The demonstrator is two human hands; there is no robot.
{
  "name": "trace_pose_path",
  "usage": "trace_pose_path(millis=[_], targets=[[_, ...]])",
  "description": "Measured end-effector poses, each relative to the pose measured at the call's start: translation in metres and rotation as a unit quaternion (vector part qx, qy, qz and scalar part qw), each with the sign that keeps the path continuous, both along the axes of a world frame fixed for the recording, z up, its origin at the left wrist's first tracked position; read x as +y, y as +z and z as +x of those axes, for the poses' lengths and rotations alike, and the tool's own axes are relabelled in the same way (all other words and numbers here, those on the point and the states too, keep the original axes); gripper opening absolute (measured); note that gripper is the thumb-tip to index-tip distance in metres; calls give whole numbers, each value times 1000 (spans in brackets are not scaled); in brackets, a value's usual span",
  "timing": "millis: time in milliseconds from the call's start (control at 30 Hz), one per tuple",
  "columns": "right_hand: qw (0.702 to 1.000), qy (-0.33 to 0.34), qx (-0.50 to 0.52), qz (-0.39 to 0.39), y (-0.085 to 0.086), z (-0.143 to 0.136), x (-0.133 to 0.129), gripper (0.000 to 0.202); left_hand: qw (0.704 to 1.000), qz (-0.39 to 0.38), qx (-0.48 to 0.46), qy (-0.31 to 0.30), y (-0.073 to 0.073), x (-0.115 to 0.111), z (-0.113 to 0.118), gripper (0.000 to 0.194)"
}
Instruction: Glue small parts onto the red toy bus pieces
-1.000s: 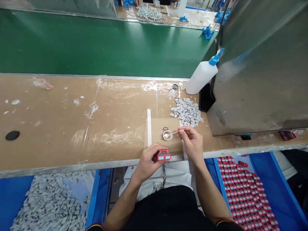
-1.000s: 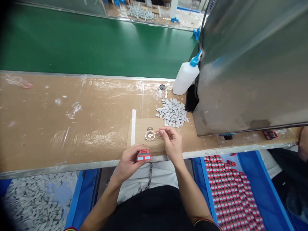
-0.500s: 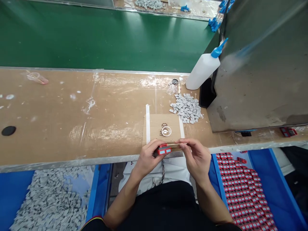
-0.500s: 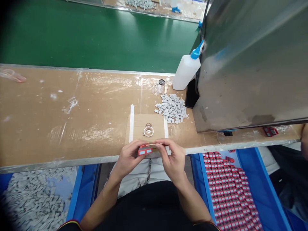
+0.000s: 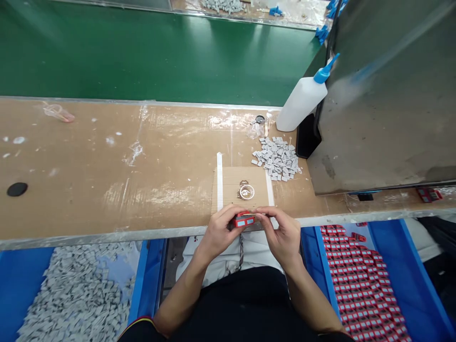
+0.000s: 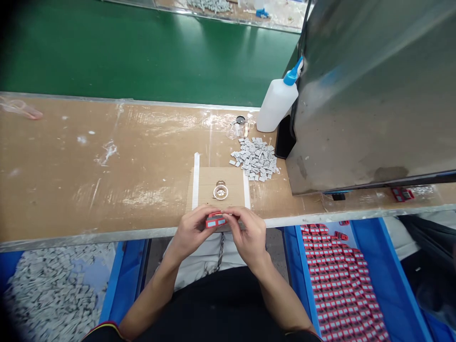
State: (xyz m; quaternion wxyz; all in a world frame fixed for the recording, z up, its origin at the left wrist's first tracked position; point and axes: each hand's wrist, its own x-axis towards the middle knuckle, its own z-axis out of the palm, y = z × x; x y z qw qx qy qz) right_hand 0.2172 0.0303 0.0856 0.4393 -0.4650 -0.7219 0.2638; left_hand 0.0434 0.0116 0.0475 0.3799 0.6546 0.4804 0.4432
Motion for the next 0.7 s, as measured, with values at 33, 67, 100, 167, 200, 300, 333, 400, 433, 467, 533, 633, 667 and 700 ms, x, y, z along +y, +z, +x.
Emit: trace_pose_path(millis=[33, 67, 100, 167, 200, 300, 333, 400, 433, 467, 533, 633, 667, 700], targets=[[1000, 3, 2, 3, 0, -1, 0, 10, 1000, 0, 0, 0, 0, 0, 0, 16], [1000, 7, 5, 8, 0, -1, 0, 10, 1000, 0, 0, -1, 0, 0, 0, 16], [1000, 12, 7, 14, 0, -2, 0, 10, 1000, -1, 1, -1, 0, 0, 0, 15], [1000, 16, 4, 22, -1, -2, 1, 10, 1000, -2, 2, 0, 0, 0, 0, 15], [1000, 16, -1, 24, -1, -2, 1, 10, 1000, -3, 3, 1, -1, 0, 1, 15], [999, 10, -22, 31, -2, -1, 1, 11, 1000, -7, 7, 2, -2, 0, 1, 16], [999, 7, -27, 35, -2, 0, 1, 12, 1000, -7, 8, 3, -2, 0, 1, 17], [999, 4, -33, 43, -1, 1, 1, 12, 1000, -5, 10, 3, -2, -1, 1, 17], [998, 4, -33, 45, -1, 1, 1, 13, 1000, -5, 11, 3, -2, -1, 1, 17], [998, 7, -33, 47, -1, 1, 1, 13, 1000, -5, 13, 1, -2, -1, 0, 17], [998, 18, -30, 47, 0, 0, 1, 14, 1000, -7, 15, -2, -1, -1, 0, 16], [998, 31, -34, 50, 1, -3, 3, 15, 1000, -9, 14, -6, -1, -1, -1, 16], [997, 34, -40, 53, 1, -4, 3, 15, 1000, -9, 13, -5, -2, -1, -1, 16], [997, 35, -46, 57, 2, -4, 4, 16, 1000, -8, 12, -5, -2, -1, -1, 16]])
